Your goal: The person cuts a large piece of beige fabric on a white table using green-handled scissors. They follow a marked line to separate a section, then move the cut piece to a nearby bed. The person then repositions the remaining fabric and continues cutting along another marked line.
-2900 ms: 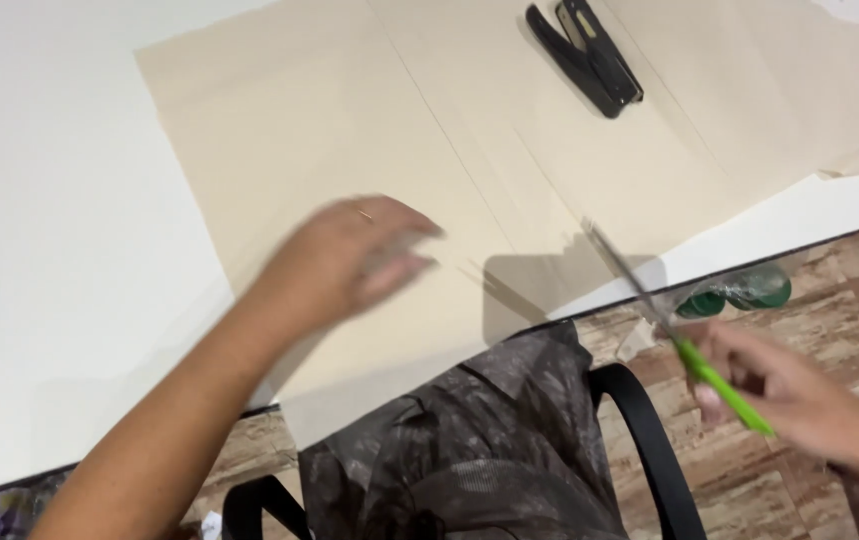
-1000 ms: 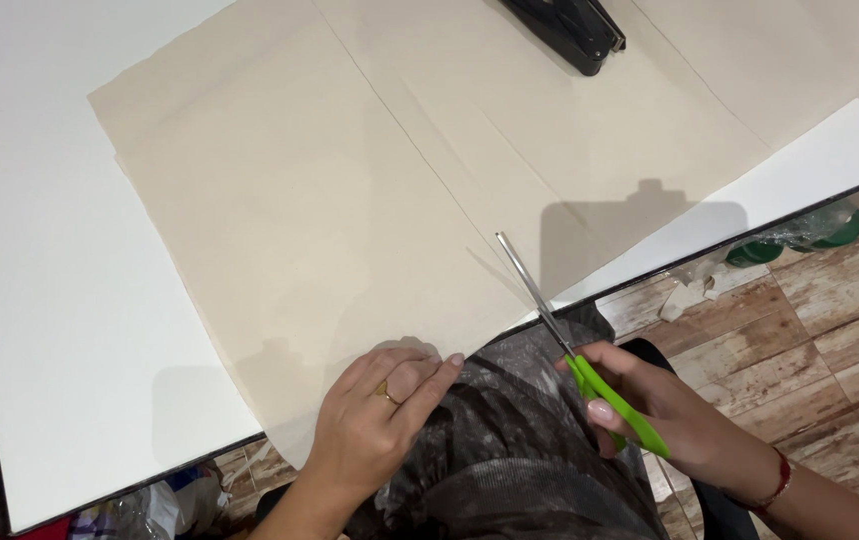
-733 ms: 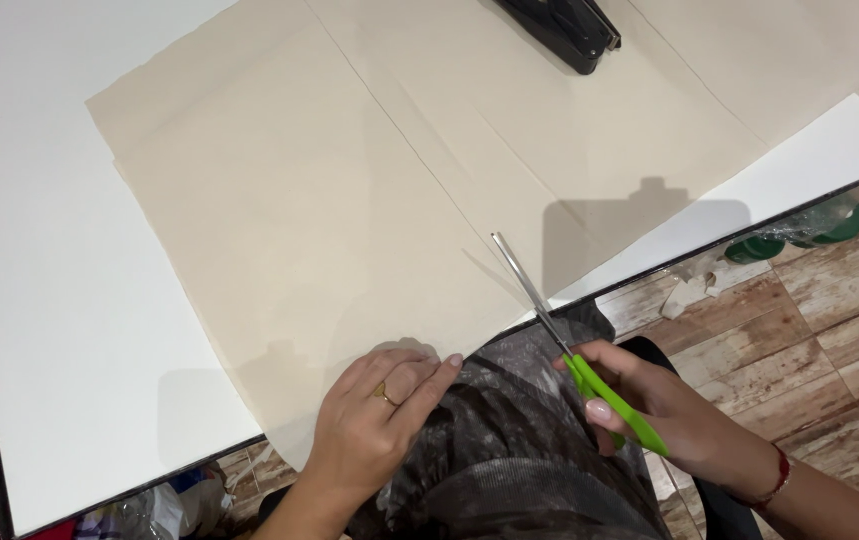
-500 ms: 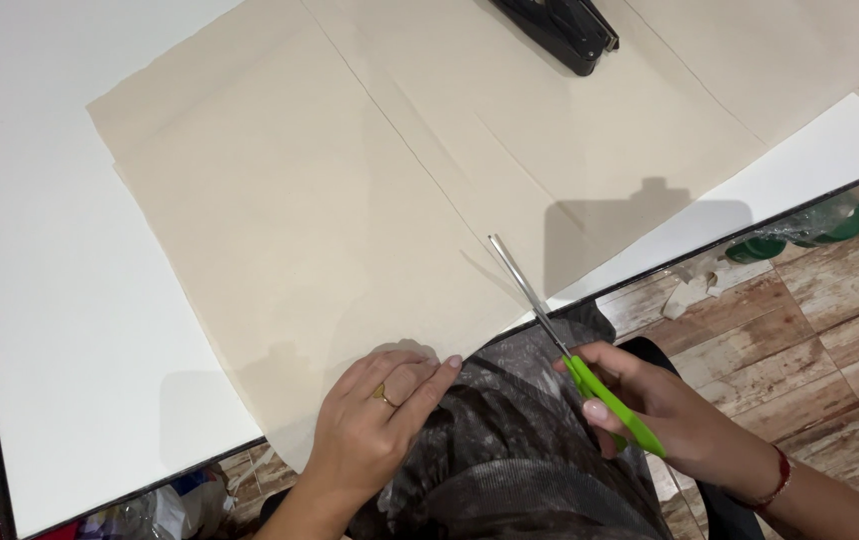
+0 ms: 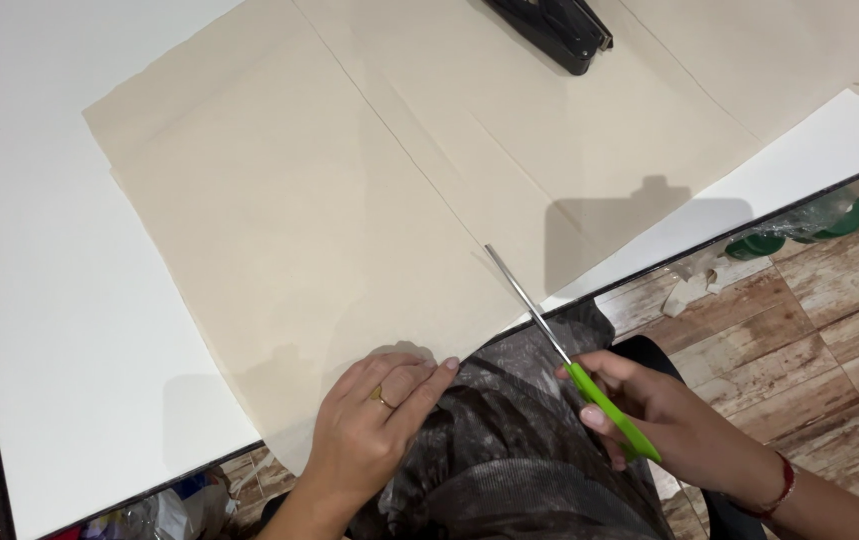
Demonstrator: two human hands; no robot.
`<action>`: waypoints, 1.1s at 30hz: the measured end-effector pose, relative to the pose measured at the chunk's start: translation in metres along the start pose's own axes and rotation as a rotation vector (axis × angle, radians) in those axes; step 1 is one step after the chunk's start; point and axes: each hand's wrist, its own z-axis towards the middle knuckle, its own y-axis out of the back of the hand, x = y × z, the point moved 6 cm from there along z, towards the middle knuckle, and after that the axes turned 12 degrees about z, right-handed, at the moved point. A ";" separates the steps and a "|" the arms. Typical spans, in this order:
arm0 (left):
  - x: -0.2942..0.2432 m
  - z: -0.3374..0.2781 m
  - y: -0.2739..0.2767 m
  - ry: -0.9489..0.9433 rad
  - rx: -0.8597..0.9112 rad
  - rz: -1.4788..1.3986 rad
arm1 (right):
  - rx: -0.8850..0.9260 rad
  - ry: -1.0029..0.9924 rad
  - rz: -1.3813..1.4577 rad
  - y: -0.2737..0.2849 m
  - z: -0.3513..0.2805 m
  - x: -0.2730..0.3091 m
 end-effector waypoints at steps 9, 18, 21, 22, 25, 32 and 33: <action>0.000 -0.001 -0.002 -0.002 0.012 -0.002 | -0.007 -0.043 0.019 0.000 0.000 -0.004; 0.009 -0.003 -0.005 0.064 0.006 -0.143 | 0.257 -0.305 -0.510 0.051 -0.030 0.022; 0.010 0.005 -0.003 0.060 0.018 -0.147 | 0.221 -0.410 -0.415 0.062 -0.043 0.035; 0.011 0.002 -0.006 0.047 0.003 -0.159 | 0.198 -0.406 -0.415 0.069 -0.044 0.029; 0.013 -0.001 -0.017 0.041 0.054 -0.086 | 0.230 0.060 -0.508 0.074 -0.038 0.038; 0.021 -0.024 -0.049 -0.013 0.091 -0.002 | 0.633 1.037 0.558 0.050 -0.044 0.095; 0.023 -0.024 -0.053 0.061 0.076 0.071 | 0.785 1.185 0.775 0.047 -0.047 0.105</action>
